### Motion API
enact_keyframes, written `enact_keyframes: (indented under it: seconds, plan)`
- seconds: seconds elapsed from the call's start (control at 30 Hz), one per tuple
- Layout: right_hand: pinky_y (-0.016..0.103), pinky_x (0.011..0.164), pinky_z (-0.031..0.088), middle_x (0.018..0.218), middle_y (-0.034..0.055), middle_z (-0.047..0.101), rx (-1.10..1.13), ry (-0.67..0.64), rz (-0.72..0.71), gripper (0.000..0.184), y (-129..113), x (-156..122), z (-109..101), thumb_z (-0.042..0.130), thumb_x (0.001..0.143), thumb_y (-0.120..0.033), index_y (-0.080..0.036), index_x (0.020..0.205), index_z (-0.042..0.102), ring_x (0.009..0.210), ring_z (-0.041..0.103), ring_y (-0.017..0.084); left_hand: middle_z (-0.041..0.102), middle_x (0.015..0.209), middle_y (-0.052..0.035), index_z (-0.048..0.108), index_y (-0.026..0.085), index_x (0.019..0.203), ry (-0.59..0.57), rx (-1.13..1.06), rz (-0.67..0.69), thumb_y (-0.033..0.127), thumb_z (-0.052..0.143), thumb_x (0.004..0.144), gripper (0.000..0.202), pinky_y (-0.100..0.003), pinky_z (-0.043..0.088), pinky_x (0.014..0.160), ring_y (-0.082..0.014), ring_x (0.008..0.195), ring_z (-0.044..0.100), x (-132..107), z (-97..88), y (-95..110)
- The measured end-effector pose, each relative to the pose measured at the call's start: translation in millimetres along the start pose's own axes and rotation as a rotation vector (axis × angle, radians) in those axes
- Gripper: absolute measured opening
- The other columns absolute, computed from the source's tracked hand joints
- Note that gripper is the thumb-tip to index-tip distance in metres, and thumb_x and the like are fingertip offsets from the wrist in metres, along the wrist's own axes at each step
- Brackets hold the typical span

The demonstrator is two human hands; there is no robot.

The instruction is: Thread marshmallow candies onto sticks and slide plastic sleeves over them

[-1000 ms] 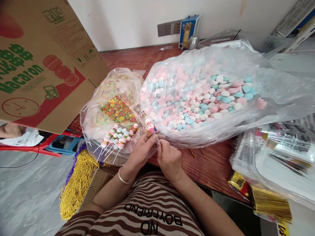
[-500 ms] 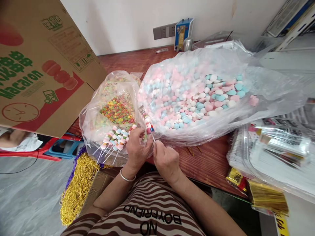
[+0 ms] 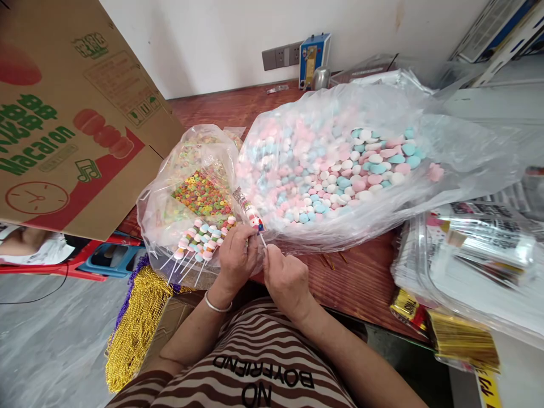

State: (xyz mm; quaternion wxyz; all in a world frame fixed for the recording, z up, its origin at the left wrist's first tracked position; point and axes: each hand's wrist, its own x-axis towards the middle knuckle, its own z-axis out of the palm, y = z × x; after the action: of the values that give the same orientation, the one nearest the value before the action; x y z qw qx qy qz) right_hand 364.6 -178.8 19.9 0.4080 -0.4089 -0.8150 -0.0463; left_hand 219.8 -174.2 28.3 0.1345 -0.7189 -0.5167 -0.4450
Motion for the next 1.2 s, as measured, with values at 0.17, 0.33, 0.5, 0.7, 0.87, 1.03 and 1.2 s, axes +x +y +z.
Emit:
enact_keyframes:
  seconds: [0.17, 0.33, 0.5, 0.7, 0.87, 1.03, 1.2]
  plan:
    - [0.026, 0.052, 0.037, 0.067, 0.0026, 0.068, 0.052, -0.027, 0.044, 0.021, 2.4, -2.6, 0.6, 0.041, 0.107, -0.020, -0.013, 0.104, 0.061, 0.052, 0.060, 0.013, 0.072, 0.096, -0.0095, 0.061, 0.021, 0.110, -0.081, -0.064, 0.006, 0.013, 0.053, 0.096, 0.019, -0.033, 0.054, 0.081, -0.0204, 0.091, 0.068, -1.9, -0.1, 0.2]
    - [0.024, 0.050, 0.039, 0.068, 0.0011, 0.068, 0.235, -0.017, 0.168, 0.022, 7.9, 2.0, 0.2, 0.042, 0.107, -0.023, -0.014, 0.101, 0.061, 0.048, 0.060, 0.013, 0.069, 0.095, -0.0068, 0.060, 0.022, 0.106, -0.022, -0.266, -0.082, 0.014, 0.054, 0.096, 0.014, -0.032, 0.053, 0.083, -0.0183, 0.092, 0.065, -4.6, 2.5, 9.2]
    - [0.022, 0.055, 0.044, 0.075, 0.0012, 0.071, 0.379, 0.011, 0.223, 0.019, 10.8, 3.9, -3.8, 0.045, 0.106, -0.025, -0.017, 0.101, 0.062, 0.054, 0.064, 0.012, 0.062, 0.101, -0.0045, 0.057, 0.023, 0.109, 0.318, -0.721, -0.719, 0.043, 0.069, 0.090, 0.030, -0.033, 0.052, 0.090, -0.0159, 0.093, 0.062, 8.2, 3.0, 11.4]
    - [0.023, 0.056, 0.044, 0.074, 0.0016, 0.071, 0.464, -0.105, 0.110, 0.020, 3.2, -4.7, -2.3, 0.041, 0.106, -0.023, -0.018, 0.103, 0.060, 0.057, 0.065, 0.013, 0.048, 0.070, 0.0049, 0.067, 0.021, 0.098, 0.210, -1.523, -1.166, 0.049, 0.074, 0.086, 0.031, -0.019, 0.048, 0.061, -0.0052, 0.056, 0.047, 44.3, -7.3, -0.2]
    - [0.023, 0.055, 0.043, 0.072, 0.0008, 0.069, 0.461, -0.109, 0.144, 0.020, -2.3, -6.7, -0.2, 0.040, 0.106, -0.023, -0.018, 0.101, 0.059, 0.056, 0.065, 0.013, 0.024, 0.059, 0.0097, 0.067, 0.019, 0.090, 0.230, -1.680, -1.292, 0.035, 0.072, 0.092, 0.017, -0.017, 0.027, 0.041, -0.0033, 0.042, 0.018, 48.6, -4.1, 13.2]
    - [0.023, 0.052, 0.042, 0.067, 0.0003, 0.068, 0.412, -0.092, 0.203, 0.021, -4.6, -5.4, 5.4, 0.041, 0.105, -0.024, -0.019, 0.097, 0.060, 0.053, 0.064, 0.014, 0.029, 0.054, 0.0120, 0.064, 0.019, 0.092, 0.193, -1.665, -1.250, 0.040, 0.084, 0.078, 0.032, -0.017, 0.034, 0.047, -0.0023, 0.042, 0.024, 40.1, 8.4, 34.1]
    - [0.023, 0.054, 0.045, 0.082, 0.0047, 0.074, 0.409, -0.044, 0.308, 0.022, -3.4, -3.7, 9.7, 0.041, 0.106, -0.027, -0.019, 0.101, 0.061, 0.063, 0.070, 0.017, 0.060, 0.071, 0.0046, 0.064, 0.019, 0.098, 0.190, -1.519, -1.295, 0.051, 0.085, 0.073, 0.047, -0.025, 0.051, 0.071, -0.0094, 0.067, 0.060, 26.7, 13.0, 48.1]
